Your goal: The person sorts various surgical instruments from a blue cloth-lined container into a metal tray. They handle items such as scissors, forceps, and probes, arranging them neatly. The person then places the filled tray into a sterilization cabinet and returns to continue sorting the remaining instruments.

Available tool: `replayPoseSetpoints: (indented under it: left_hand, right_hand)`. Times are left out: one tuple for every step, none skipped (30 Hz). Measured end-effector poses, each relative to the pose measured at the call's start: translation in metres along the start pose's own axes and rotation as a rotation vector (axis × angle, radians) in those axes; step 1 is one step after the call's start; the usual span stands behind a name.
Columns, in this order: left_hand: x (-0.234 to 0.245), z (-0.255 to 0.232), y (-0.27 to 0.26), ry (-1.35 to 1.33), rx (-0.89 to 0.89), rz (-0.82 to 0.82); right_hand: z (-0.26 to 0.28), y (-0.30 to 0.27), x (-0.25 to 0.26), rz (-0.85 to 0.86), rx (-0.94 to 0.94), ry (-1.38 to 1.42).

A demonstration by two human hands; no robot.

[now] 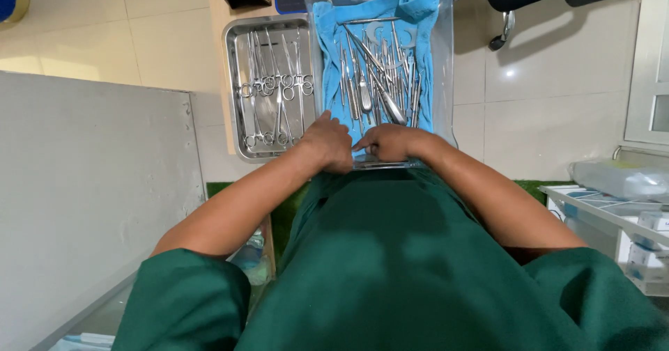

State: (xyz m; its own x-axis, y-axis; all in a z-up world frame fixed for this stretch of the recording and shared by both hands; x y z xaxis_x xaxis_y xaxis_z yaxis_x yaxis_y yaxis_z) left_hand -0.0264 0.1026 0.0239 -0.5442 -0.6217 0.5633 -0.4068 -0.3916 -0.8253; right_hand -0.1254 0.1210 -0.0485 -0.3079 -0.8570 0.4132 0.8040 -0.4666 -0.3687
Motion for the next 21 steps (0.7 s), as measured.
replayPoseSetpoints:
  left_hand:
    - [-0.004, -0.002, 0.000, -0.004, 0.002, 0.000]
    - [-0.008, 0.000, 0.000, -0.061, 0.039, 0.031]
    - [-0.013, 0.002, 0.001, -0.118, 0.076, 0.063]
    - [-0.009, -0.002, -0.007, -0.122, 0.080, 0.061]
    - [-0.004, -0.004, -0.015, -0.135, 0.095, 0.037]
    - [0.000, -0.005, -0.023, -0.150, 0.114, 0.013]
    - [-0.006, -0.004, -0.024, -0.157, 0.119, 0.010]
    - [-0.008, -0.003, -0.025, -0.102, 0.097, -0.065]
    - [-0.011, -0.003, -0.027, -0.046, 0.074, -0.139]
    - [-0.005, 0.000, -0.043, -0.048, 0.079, -0.142]
    - [0.004, 0.002, -0.060, -0.132, 0.039, -0.167]
    - [0.014, 0.003, -0.076, -0.214, -0.007, -0.192]
    - [0.007, 0.011, -0.077, -0.215, -0.007, -0.194]
    - [0.009, 0.018, -0.082, -0.484, -0.086, -0.293]
    - [0.010, 0.028, -0.088, -0.753, -0.164, -0.391]
    - [-0.001, 0.043, -0.086, -0.756, -0.168, -0.392]
    - [-0.004, 0.077, -0.090, -0.925, -0.035, -0.618]
    - [-0.012, 0.112, -0.099, -1.089, 0.104, -0.846]
    - [-0.026, 0.132, -0.092, -1.092, 0.098, -0.849]
    - [-0.041, 0.166, -0.093, -1.037, 0.338, -0.998]
    - [-0.057, 0.197, -0.098, -0.968, 0.580, -1.138]
  right_hand:
    - [-0.004, -0.001, -0.002, 0.004, 0.001, -0.001]
    - [-0.005, -0.002, -0.002, 0.007, 0.040, 0.030]
    - [-0.006, -0.002, -0.002, 0.011, 0.078, 0.062]
    - [-0.003, -0.006, -0.001, 0.014, 0.080, 0.059]
    - [0.001, -0.008, 0.001, 0.003, 0.097, 0.029]
    - [0.005, -0.010, 0.003, -0.005, 0.116, -0.003]
    - [0.015, -0.015, 0.007, 0.002, 0.120, -0.008]
    - [0.021, -0.018, 0.016, -0.055, 0.062, 0.051]
    - [0.026, -0.022, 0.024, -0.111, 0.004, 0.110]
    - [0.028, -0.021, 0.026, -0.108, 0.008, 0.106]
    - [0.028, -0.020, 0.031, -0.156, -0.015, 0.056]
    - [0.028, -0.021, 0.037, -0.206, -0.042, 0.010]
    - [0.035, -0.018, 0.041, -0.205, -0.043, 0.008]
    - [0.041, -0.018, 0.050, -0.294, -0.053, 0.003]
    - [0.049, -0.017, 0.059, -0.383, -0.063, -0.003]
    - [0.062, -0.012, 0.062, -0.382, -0.067, -0.005]
    - [0.074, -0.009, 0.073, -0.500, -0.107, 0.012]
    - [0.086, -0.007, 0.082, -0.620, -0.148, 0.028]
    - [0.099, 0.003, 0.083, -0.621, -0.152, 0.022]
    - [0.111, 0.010, 0.088, -0.694, -0.143, 0.070]
    - [0.123, 0.018, 0.092, -0.766, -0.133, 0.118]
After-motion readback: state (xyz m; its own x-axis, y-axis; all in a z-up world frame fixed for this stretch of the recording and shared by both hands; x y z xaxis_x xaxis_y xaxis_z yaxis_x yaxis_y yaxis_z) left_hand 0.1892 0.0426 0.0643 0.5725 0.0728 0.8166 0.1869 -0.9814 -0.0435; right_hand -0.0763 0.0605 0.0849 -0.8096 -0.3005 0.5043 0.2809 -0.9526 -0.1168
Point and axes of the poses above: each hand's wrist, its own y-axis towards the middle knuckle, its own x-axis out of the back of the hand, z = x × y, the point moved 7 cm from there along y, towards the middle knuckle, and after that the axes turned 11 degrees about x, right-handed, at the moved point
